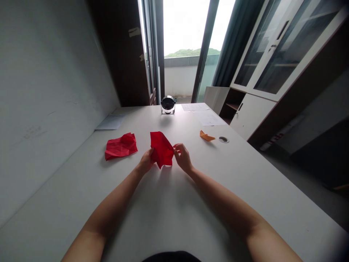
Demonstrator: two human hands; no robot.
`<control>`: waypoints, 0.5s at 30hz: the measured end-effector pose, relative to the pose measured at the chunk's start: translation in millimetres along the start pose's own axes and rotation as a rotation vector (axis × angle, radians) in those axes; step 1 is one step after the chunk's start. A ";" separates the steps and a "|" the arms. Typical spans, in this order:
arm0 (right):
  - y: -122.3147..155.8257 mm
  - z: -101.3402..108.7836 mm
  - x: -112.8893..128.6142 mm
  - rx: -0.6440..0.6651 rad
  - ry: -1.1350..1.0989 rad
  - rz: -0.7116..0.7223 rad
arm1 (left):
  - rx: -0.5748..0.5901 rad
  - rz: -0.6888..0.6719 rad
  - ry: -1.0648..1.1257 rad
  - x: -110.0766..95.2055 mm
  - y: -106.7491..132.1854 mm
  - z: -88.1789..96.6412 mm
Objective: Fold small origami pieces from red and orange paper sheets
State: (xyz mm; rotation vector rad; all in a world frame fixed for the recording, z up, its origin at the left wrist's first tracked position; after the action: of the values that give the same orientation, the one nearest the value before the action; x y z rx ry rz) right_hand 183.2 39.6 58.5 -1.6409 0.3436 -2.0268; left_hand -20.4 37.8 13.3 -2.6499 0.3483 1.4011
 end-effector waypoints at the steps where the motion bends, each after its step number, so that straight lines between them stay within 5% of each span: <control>1: 0.3 -1.1 2.4 0.018 0.015 0.018 | 0.000 0.006 -0.015 0.7 -0.1 -0.3; 6: 2.6 -8.1 15.2 0.136 0.068 0.078 | 0.019 0.034 -0.106 2.3 1.4 -7.0; 15: 4.8 -7.5 21.3 0.110 0.217 0.095 | 0.035 0.060 -0.208 1.6 5.2 -14.3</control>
State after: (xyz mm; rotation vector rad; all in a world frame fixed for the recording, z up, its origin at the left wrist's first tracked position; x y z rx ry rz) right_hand 174.0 23.4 72.2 -1.3188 0.3715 -2.1163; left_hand -9.4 29.5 20.0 -2.4564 0.4269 1.6539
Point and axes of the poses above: each hand's wrist, its own y-axis away from the middle knuckle, its own z-axis out of the back of the hand, x = y × z, the point moved 5 cm from there along -y, towards the middle knuckle, and after that the axes turned 11 degrees about x, right-handed, at the moved point
